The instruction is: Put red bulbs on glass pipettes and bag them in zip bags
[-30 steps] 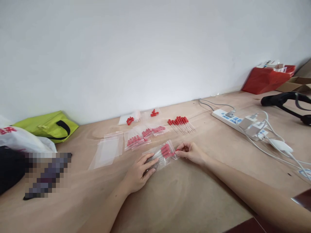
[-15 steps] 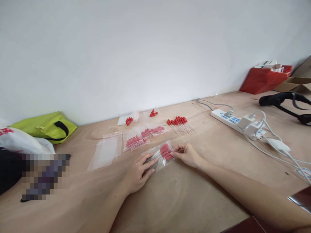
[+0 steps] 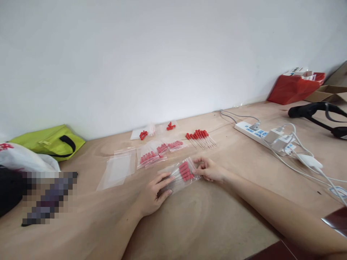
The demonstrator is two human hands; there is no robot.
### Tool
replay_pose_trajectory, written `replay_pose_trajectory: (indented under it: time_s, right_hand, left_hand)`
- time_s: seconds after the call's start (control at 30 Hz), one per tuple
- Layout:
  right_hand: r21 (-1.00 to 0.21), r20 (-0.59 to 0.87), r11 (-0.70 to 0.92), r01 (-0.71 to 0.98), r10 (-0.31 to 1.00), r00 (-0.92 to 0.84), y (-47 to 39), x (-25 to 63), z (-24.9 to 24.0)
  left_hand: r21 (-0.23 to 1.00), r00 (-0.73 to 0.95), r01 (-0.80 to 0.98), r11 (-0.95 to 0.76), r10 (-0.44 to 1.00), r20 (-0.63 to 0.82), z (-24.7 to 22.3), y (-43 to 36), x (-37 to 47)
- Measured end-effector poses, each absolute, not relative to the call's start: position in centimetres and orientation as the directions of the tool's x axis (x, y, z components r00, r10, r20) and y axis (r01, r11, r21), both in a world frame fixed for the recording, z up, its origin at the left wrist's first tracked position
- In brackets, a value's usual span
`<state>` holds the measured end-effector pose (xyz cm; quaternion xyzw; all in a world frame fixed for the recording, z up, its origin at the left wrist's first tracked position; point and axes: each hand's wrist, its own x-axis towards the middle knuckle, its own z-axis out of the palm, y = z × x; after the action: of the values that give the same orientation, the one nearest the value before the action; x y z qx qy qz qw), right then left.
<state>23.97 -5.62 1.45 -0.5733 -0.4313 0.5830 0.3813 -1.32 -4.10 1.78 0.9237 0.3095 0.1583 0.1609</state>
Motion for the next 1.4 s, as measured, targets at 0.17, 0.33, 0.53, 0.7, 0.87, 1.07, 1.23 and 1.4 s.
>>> replay_pose_trajectory:
  time_s: [0.17, 0.33, 0.53, 0.7, 0.87, 1.07, 1.23, 1.4]
  right_hand:
    - [-0.911, -0.397, -0.365, 0.193, 0.904, -0.16, -4.9, 24.2, 1.5]
    - [-0.935, -0.348, -0.316, 0.16, 0.902, -0.253, -5.2, 24.4, 1.3]
    - [-0.969, -0.197, -0.235, -0.076, 0.923, -0.331, -5.5, 26.8, 2.4]
    - [-0.912, -0.051, -0.075, -0.403, 0.996, -0.072, -3.2, 28.6, 3.7]
    - [-0.848, -0.019, 0.057, -0.527, 0.99, 0.137, 1.9, 25.8, 3.7]
    - [-0.934, -0.104, -0.014, -0.357, 0.967, 0.233, 6.4, 21.5, 1.3]
    - [-0.991, -0.093, -0.067, -0.117, 0.968, 0.234, 5.0, 22.1, -0.1]
    - [-0.964, 0.074, -0.02, 0.266, 0.937, 0.342, 2.0, 25.2, -0.1]
  left_hand:
    - [0.391, 0.819, 0.47, -0.792, 0.556, 0.143, 2.2, -4.2, -1.2]
    - [0.367, 0.811, 0.453, -0.812, 0.547, 0.21, 2.0, -4.3, -1.1]
    - [0.219, 0.436, 0.748, -0.627, 0.712, 0.55, 1.8, -2.5, -2.9]
    - [0.125, -0.019, 0.991, -0.051, 0.865, 0.502, 1.9, 0.5, -7.5]
    - [-0.016, -0.216, 0.974, 0.225, 0.952, 0.219, 1.3, 1.8, -10.1]
    - [-0.168, -0.133, 0.974, 0.153, 0.983, 0.124, 1.5, 1.7, -10.2]
    - [-0.18, -0.113, 0.975, 0.128, 0.989, 0.094, 3.0, 1.0, -10.0]
    - [-0.112, -0.231, 0.965, 0.236, 0.972, 0.052, 4.5, 0.3, -9.1]
